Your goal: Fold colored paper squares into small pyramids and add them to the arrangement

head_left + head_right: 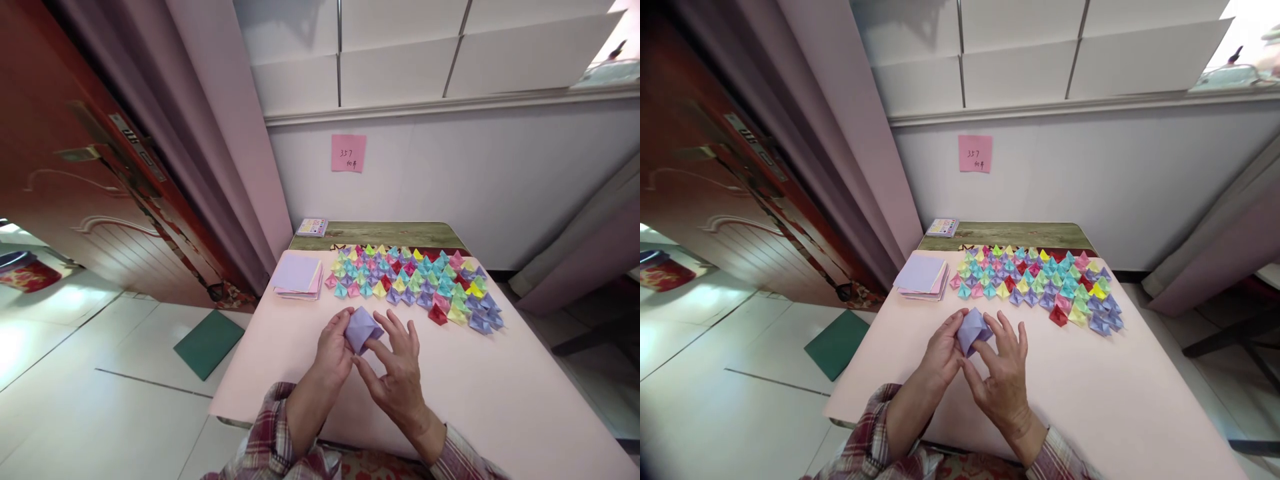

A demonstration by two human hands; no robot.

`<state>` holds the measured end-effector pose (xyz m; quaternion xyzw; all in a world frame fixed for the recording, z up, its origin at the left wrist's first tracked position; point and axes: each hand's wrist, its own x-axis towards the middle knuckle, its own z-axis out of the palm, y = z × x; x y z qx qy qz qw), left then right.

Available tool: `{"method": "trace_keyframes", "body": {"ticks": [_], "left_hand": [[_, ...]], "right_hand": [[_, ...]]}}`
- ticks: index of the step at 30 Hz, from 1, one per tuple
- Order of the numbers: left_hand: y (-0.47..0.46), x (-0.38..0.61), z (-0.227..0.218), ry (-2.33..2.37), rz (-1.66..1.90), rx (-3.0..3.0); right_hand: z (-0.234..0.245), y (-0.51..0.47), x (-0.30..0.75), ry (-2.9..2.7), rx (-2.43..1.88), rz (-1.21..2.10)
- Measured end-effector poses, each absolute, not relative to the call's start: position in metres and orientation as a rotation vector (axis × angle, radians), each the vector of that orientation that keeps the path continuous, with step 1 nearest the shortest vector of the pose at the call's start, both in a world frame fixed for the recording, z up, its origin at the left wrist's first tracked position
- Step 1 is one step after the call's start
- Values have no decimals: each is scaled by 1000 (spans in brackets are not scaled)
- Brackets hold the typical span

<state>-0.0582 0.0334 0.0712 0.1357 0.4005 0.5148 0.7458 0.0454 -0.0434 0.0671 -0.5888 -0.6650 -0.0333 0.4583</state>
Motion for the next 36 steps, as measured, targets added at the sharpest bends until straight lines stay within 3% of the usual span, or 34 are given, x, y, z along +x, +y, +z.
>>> {"method": "trace_keyframes", "body": {"ticks": [4,7,9,25,36], "left_hand": [[37,-64,77,946,1294,601],[35,-67,83,953,1194,893],[34,-67,85,938,1111,954],[32,-75,71,886,666,1079],[30,-80,72,874,576,1156]], "right_hand": [[71,-36,60,-1231,-1410,459],[74,-27,69,-990,-1390,1080],[74,-23,70,-919,-1366,1269],[71,-19,80,-903,-1348,1190],[68,-19,81,-900,-1330,1208]]}}
